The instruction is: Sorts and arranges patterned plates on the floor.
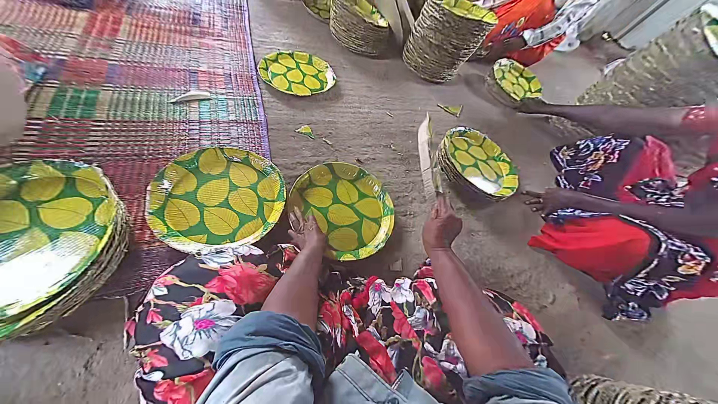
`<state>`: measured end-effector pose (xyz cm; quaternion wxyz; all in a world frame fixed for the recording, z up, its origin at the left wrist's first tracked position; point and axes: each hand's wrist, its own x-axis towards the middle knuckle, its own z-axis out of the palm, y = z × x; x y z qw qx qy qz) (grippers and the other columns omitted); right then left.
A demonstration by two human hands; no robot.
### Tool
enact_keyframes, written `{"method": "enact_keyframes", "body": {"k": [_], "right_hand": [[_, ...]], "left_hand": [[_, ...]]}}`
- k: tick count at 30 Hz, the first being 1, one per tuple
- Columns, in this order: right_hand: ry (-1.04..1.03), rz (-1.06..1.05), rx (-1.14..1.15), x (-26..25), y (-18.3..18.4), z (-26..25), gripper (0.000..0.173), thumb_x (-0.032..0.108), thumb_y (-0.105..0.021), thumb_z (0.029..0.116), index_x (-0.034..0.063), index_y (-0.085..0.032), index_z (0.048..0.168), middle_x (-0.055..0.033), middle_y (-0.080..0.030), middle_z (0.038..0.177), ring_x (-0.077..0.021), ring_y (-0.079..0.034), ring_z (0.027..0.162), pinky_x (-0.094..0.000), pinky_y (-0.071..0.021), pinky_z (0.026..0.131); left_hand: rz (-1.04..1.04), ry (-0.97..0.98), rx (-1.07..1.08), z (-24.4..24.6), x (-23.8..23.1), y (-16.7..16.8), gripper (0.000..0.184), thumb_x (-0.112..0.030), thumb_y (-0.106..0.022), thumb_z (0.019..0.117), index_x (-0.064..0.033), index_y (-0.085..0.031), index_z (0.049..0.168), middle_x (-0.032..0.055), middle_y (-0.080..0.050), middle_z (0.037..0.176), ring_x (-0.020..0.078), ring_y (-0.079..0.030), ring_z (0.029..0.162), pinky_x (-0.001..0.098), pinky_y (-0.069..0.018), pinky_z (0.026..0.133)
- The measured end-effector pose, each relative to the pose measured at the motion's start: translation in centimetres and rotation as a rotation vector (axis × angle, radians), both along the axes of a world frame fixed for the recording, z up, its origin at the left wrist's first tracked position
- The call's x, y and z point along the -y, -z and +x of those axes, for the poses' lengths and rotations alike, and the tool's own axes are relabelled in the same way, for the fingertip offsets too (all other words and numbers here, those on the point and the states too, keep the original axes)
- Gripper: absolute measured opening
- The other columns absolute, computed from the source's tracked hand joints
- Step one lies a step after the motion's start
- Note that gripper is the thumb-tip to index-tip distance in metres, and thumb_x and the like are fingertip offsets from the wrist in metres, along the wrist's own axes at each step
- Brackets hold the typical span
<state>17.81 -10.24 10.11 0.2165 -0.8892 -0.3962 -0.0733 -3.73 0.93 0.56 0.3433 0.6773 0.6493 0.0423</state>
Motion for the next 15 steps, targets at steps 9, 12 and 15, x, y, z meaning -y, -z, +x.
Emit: {"method": "enact_keyframes", "body": {"k": [9,12,15], "right_hand": [[-0.886,-0.911,-0.186,-0.5,6.8,-4.6,0.038,0.011,-0.042,0.1085,0.0087,-0.062,0.14,-0.0216,-0.063,0.14,-0.0425,-0.059,0.13,-0.064,-0.0445,0.106],[-0.855,-0.93,-0.25,-0.8,6.1,-3.9,0.04,0.023,-0.044,0.1087,0.0119,-0.063,0.142,-0.0186,-0.063,0.142,-0.0384,-0.056,0.135,-0.0608,-0.0399,0.111],[-0.745,-0.632,-0.269,0.1,5.0,-2.3,0.039,0.022,-0.048,0.1075,0.0084,-0.065,0.139,-0.018,-0.066,0.139,-0.0362,-0.058,0.134,-0.0559,-0.0352,0.118]], "left_hand": [[-0.127,-0.76,0.636,-1.4,-1.3,-0.2,0.062,-0.038,-0.043,0.111,0.0076,-0.034,0.153,0.0321,-0.049,0.148,0.0392,-0.047,0.142,0.0516,-0.0384,0.116],[-0.209,-0.665,0.554,-1.9,-1.7,0.3,0.057,-0.027,-0.067,0.1002,0.0089,-0.05,0.141,0.0299,-0.056,0.14,0.0388,-0.054,0.135,0.0525,-0.0439,0.111],[-0.165,-0.57,0.629,-0.8,-1.3,-1.6,0.038,-0.028,-0.058,0.1058,0.0033,-0.065,0.127,0.0255,-0.065,0.129,0.0369,-0.06,0.125,0.0549,-0.0455,0.106]]}}
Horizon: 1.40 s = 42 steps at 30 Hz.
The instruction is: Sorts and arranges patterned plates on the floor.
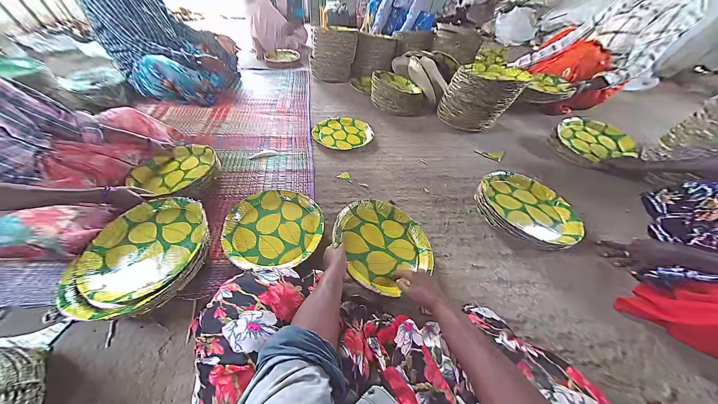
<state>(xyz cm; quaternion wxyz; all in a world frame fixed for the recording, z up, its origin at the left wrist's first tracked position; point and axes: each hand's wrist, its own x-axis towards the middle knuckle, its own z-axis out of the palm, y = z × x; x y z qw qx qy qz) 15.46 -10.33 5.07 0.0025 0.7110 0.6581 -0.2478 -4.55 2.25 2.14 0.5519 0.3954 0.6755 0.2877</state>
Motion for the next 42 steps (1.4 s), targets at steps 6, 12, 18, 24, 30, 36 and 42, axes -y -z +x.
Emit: {"method": "enact_keyframes", "body": {"k": [6,12,18,24,30,36,42], "right_hand": [[0.323,0.439,0.005,0.3,-2.8,1.6,0.042,0.007,-0.045,0.1055,0.0007,-0.056,0.145,-0.0235,-0.056,0.149,-0.0401,-0.053,0.139,-0.0543,-0.0403,0.115],[0.299,0.029,-0.067,-0.4,-1.6,2.1,0.045,0.021,-0.047,0.1082,0.0069,-0.051,0.15,-0.0207,-0.052,0.153,-0.0382,-0.049,0.143,-0.058,-0.0394,0.116],[0.318,-0.092,-0.157,-2.1,-2.2,5.8,0.039,0.025,-0.047,0.1094,0.0069,-0.06,0.141,-0.0216,-0.058,0.146,-0.0379,-0.051,0.14,-0.0601,-0.0394,0.113],[0.666,0.112,-0.063,-3.8,-3.2,17.1,0.049,0.019,-0.056,0.1043,-0.0049,-0.05,0.147,-0.0306,-0.047,0.152,-0.0478,-0.043,0.144,-0.0678,-0.035,0.114],[0.888,0.414,0.14,-6.3,1.2,28.5,0.086,0.018,-0.071,0.0948,-0.007,-0.022,0.161,-0.0323,-0.016,0.168,-0.047,-0.009,0.159,-0.0734,-0.0063,0.122],[0.851,0.193,0.263,-9.0,3.9,33.3,0.057,-0.001,-0.067,0.0923,-0.0107,-0.048,0.145,-0.0346,-0.048,0.147,-0.0511,-0.042,0.142,-0.0751,-0.026,0.114],[0.725,0.17,0.355,-9.4,4.2,35.1,0.039,-0.007,-0.057,0.097,-0.0134,-0.054,0.136,-0.0353,-0.054,0.138,-0.0525,-0.05,0.133,-0.0673,-0.0437,0.102]], "left_hand": [[0.128,-0.497,0.297,-0.2,3.0,-5.0,0.05,-0.029,-0.044,0.1118,0.0121,-0.048,0.141,0.0333,-0.052,0.142,0.0401,-0.048,0.136,0.0528,-0.0375,0.113],[0.039,-0.777,0.447,-0.6,1.3,-2.1,0.068,-0.052,-0.024,0.1116,0.0017,-0.033,0.153,0.0287,-0.049,0.138,0.0355,-0.058,0.11,0.0497,-0.0517,0.089],[0.084,-0.247,0.345,3.6,5.2,-1.6,0.049,-0.032,-0.023,0.1153,-0.0035,-0.024,0.155,0.0204,-0.056,0.118,0.0213,-0.059,0.082,0.0356,-0.0507,0.073],[0.466,0.801,-0.392,6.6,7.6,1.2,0.051,-0.016,-0.052,0.106,0.0074,-0.042,0.15,0.0311,-0.05,0.149,0.0426,-0.048,0.14,0.0535,-0.0377,0.118],[1.178,1.316,-0.629,7.6,10.6,8.3,0.05,-0.028,-0.06,0.0972,-0.0009,-0.064,0.139,0.021,-0.057,0.149,0.043,-0.051,0.141,0.0699,-0.0298,0.115],[0.726,1.43,-0.75,8.3,10.4,5.3,0.066,-0.043,-0.052,0.1018,-0.0003,-0.047,0.152,0.0211,-0.039,0.162,0.0391,-0.029,0.155,0.0648,-0.0097,0.125],[1.092,1.253,-0.624,6.9,10.5,9.8,0.066,-0.045,-0.05,0.0964,0.004,-0.061,0.139,0.0237,-0.057,0.147,0.0472,-0.049,0.141,0.0733,-0.0262,0.114]]}}
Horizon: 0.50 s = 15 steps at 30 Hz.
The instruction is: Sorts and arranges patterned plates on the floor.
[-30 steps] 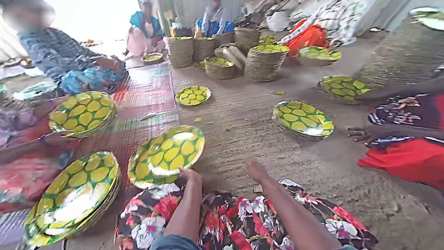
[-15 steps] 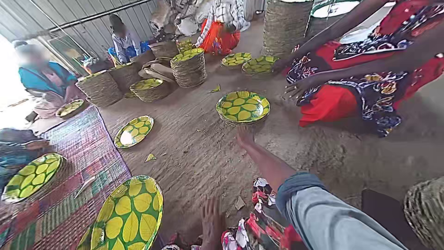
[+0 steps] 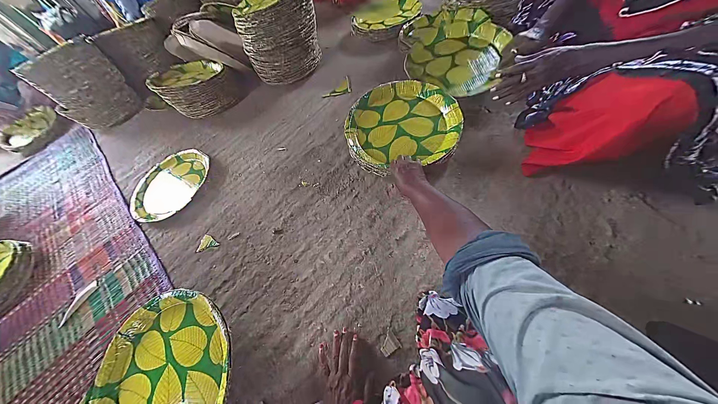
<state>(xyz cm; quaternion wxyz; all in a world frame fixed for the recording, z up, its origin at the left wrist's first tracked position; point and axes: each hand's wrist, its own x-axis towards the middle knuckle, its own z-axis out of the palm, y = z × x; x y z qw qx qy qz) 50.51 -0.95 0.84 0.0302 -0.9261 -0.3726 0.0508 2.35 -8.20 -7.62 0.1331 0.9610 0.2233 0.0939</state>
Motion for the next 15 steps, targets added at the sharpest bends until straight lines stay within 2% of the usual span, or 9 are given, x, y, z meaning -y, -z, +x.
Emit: {"method": "enact_keyframes", "body": {"k": [3,5,8,9,10,12,13,15], "right_hand": [[-0.075,0.007,-0.005,2.3,-2.0,-0.6,0.041,-0.006,-0.058,0.0972,-0.0083,-0.056,0.138,-0.033,-0.056,0.138,-0.0523,-0.051,0.133,-0.0683,-0.0426,0.103],[-0.155,0.013,0.029,5.1,-4.3,-2.0,0.036,-0.004,-0.055,0.1009,-0.0069,-0.057,0.137,-0.0311,-0.058,0.135,-0.0505,-0.053,0.131,-0.0656,-0.0416,0.105],[-0.381,0.105,0.146,11.8,-5.3,-5.3,0.025,-0.008,-0.056,0.0989,-0.0074,-0.065,0.122,-0.0284,-0.066,0.118,-0.0482,-0.061,0.119,-0.0636,-0.0453,0.103],[-0.465,0.149,0.179,14.7,-5.5,-6.0,0.023,-0.008,-0.058,0.098,-0.0061,-0.068,0.119,-0.0268,-0.068,0.115,-0.0469,-0.064,0.116,-0.0637,-0.0455,0.103],[-0.527,0.174,0.196,17.9,-5.3,-6.5,0.024,-0.008,-0.058,0.0977,-0.0037,-0.071,0.118,-0.0247,-0.07,0.117,-0.0451,-0.065,0.118,-0.0647,-0.0439,0.106],[-0.523,0.133,0.189,23.8,-4.4,-7.7,0.032,-0.009,-0.057,0.0971,0.0018,-0.072,0.123,-0.022,-0.068,0.13,-0.0432,-0.058,0.132,-0.0674,-0.0351,0.115],[-0.457,0.079,0.173,26.0,-4.1,-8.3,0.037,-0.01,-0.059,0.0954,0.0028,-0.071,0.127,-0.0246,-0.065,0.136,-0.0457,-0.053,0.138,-0.07,-0.0295,0.117],[-0.222,-0.063,0.068,28.6,-4.0,-10.0,0.05,-0.01,-0.057,0.0965,0.0045,-0.06,0.145,-0.0312,-0.045,0.155,-0.0494,-0.031,0.152,-0.0747,-0.0134,0.121]], "left_hand": [[0.026,-0.003,0.034,0.0,-0.2,0.0,0.065,-0.044,-0.048,0.0973,0.0048,-0.062,0.137,0.0243,-0.058,0.145,0.0482,-0.05,0.139,0.0734,-0.0279,0.113],[0.012,-0.006,0.031,0.2,-0.1,-0.2,0.064,-0.043,-0.048,0.0981,0.0049,-0.061,0.139,0.0237,-0.057,0.147,0.0477,-0.048,0.141,0.0736,-0.0268,0.113],[-0.108,-0.01,-0.043,0.1,-0.2,-1.9,0.064,-0.038,-0.053,0.0988,0.0057,-0.054,0.145,0.0242,-0.048,0.155,0.0484,-0.039,0.147,0.0746,-0.0195,0.116],[-0.039,-0.017,0.006,0.4,-0.3,-0.9,0.065,-0.042,-0.05,0.097,0.0037,-0.057,0.143,0.0229,-0.052,0.152,0.0472,-0.043,0.145,0.074,-0.0239,0.115],[-0.012,-0.021,0.047,0.6,-0.2,-0.3,0.065,-0.042,-0.05,0.0963,0.0031,-0.059,0.141,0.0231,-0.054,0.15,0.0472,-0.045,0.143,0.0738,-0.0253,0.115],[-0.015,-0.004,0.031,0.5,-0.2,-0.3,0.063,-0.04,-0.051,0.0978,0.0034,-0.057,0.143,0.025,-0.051,0.152,0.048,-0.042,0.145,0.0726,-0.0236,0.116],[-0.039,0.002,-0.007,0.6,-0.2,-0.6,0.063,-0.038,-0.053,0.0991,0.003,-0.054,0.146,0.025,-0.048,0.155,0.0472,-0.038,0.148,0.0711,-0.0212,0.118],[-0.103,-0.001,-0.076,0.2,-0.1,-1.3,0.06,-0.033,-0.052,0.1014,0.0011,-0.049,0.151,0.0234,-0.042,0.16,0.0444,-0.032,0.152,0.0671,-0.0161,0.122]]}}
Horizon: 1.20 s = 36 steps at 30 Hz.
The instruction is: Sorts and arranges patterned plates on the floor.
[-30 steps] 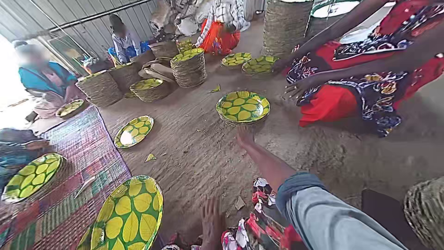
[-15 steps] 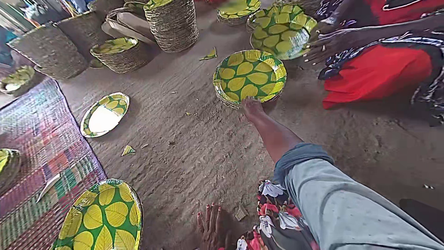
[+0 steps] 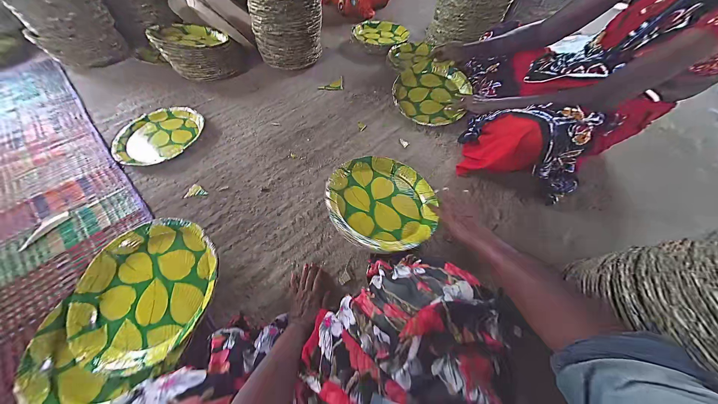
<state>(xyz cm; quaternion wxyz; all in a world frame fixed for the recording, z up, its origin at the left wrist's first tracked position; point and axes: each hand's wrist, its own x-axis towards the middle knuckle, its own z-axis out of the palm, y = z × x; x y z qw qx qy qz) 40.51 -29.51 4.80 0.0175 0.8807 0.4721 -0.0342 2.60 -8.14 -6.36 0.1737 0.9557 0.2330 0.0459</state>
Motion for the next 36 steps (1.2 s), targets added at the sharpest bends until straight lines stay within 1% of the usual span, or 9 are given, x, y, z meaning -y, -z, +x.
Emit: {"method": "enact_keyframes", "body": {"k": [2,5,11,16,19,27,31,34,36], "right_hand": [[0.157,0.011,-0.073,-1.1,-2.3,-1.4,0.052,-0.009,-0.057,0.0969,0.0017,-0.054,0.148,-0.0309,-0.036,0.161,-0.0481,-0.023,0.155,-0.0758,-0.0078,0.12],[0.117,0.044,-0.137,-5.8,-5.8,-4.6,0.039,0.008,-0.059,0.1026,-0.0001,-0.06,0.141,-0.0277,-0.051,0.15,-0.0471,-0.04,0.146,-0.0752,-0.0218,0.115],[0.059,-0.176,-0.405,-16.2,-5.6,-14.1,0.071,0.053,-0.062,0.1,-0.0083,-0.06,0.135,-0.0341,-0.059,0.136,-0.0517,-0.053,0.132,-0.0744,-0.038,0.105],[0.046,-0.313,-0.296,-15.5,-1.6,-17.2,0.044,0.022,-0.062,0.1024,-0.0147,-0.061,0.126,-0.0353,-0.049,0.145,-0.0517,-0.046,0.138,-0.0683,-0.0411,0.107],[0.002,-0.266,-0.315,-15.3,-2.6,-17.6,0.027,0.002,-0.055,0.1016,-0.0135,-0.062,0.123,-0.034,-0.057,0.136,-0.0506,-0.054,0.13,-0.0661,-0.0459,0.101],[-0.037,-0.139,-0.188,-15.1,-3.0,-16.2,0.041,0.029,-0.048,0.1105,-0.0054,-0.064,0.127,-0.0321,-0.062,0.131,-0.0496,-0.059,0.124,-0.0648,-0.0465,0.099],[-0.212,0.206,-0.05,-15.1,-4.2,-16.9,0.036,0.016,-0.047,0.1104,-0.0056,-0.06,0.137,-0.0324,-0.059,0.137,-0.0508,-0.06,0.124,-0.0659,-0.0496,0.092],[-0.618,0.352,-0.003,-15.9,-3.6,-18.4,0.039,0.002,-0.053,0.1033,0.0027,-0.062,0.141,-0.0257,-0.062,0.14,-0.0425,-0.063,0.128,-0.0574,-0.0534,0.1],[-0.765,0.202,-0.134,-16.6,-2.6,-20.3,0.042,0.0,-0.049,0.1037,0.0067,-0.061,0.144,-0.0202,-0.057,0.149,-0.0392,-0.053,0.14,-0.0576,-0.0449,0.11]], "left_hand": [[-0.061,-0.04,-0.024,0.5,-0.7,-1.1,0.055,-0.027,-0.047,0.1047,-0.0008,-0.046,0.153,0.0217,-0.039,0.162,0.0414,-0.028,0.155,0.0622,-0.0152,0.124],[-0.135,-0.112,-0.133,-0.1,-3.2,-3.5,0.057,-0.029,-0.041,0.1094,-0.0017,-0.034,0.159,0.0227,-0.027,0.167,0.0361,-0.02,0.158,0.0519,-0.0162,0.128],[0.072,-0.257,-0.441,-4.8,-11.6,-10.0,0.073,-0.032,-0.057,0.1035,-0.0064,-0.024,0.164,0.0186,-0.014,0.172,0.0341,-0.005,0.161,0.0627,-0.0016,0.126],[-0.114,-0.429,-0.687,-10.4,-13.7,-11.3,0.073,-0.04,-0.055,0.1045,-0.0023,-0.028,0.161,0.0169,-0.021,0.171,0.0348,-0.015,0.159,0.066,-0.0232,0.121],[-0.214,-0.447,-0.692,-11.8,-14.1,-11.0,0.064,-0.038,-0.057,0.1038,-0.0013,-0.042,0.154,0.0194,-0.034,0.164,0.0369,-0.023,0.156,0.0649,-0.0273,0.12],[-0.264,-0.541,-0.568,-9.3,-12.2,-11.0,0.061,-0.043,-0.049,0.1066,-0.0086,-0.042,0.157,0.0185,-0.038,0.163,0.0383,-0.019,0.158,0.0677,-0.0089,0.124],[0.004,-0.487,-0.084,-7.3,-10.3,-12.6,0.066,-0.038,-0.046,0.109,-0.001,-0.028,0.161,0.0261,-0.018,0.169,0.0422,-0.003,0.159,0.0711,0.0025,0.121],[0.354,-0.478,0.38,-5.5,-10.1,-11.9,0.061,-0.031,-0.039,0.1071,0.0002,-0.035,0.159,0.0242,-0.027,0.167,0.0401,-0.018,0.158,0.0685,-0.0056,0.123],[0.344,-0.436,0.374,-5.1,-8.9,-12.0,0.057,-0.028,-0.04,0.1066,-0.0001,-0.041,0.156,0.0251,-0.03,0.165,0.0412,-0.023,0.157,0.0656,-0.0094,0.124]]}}
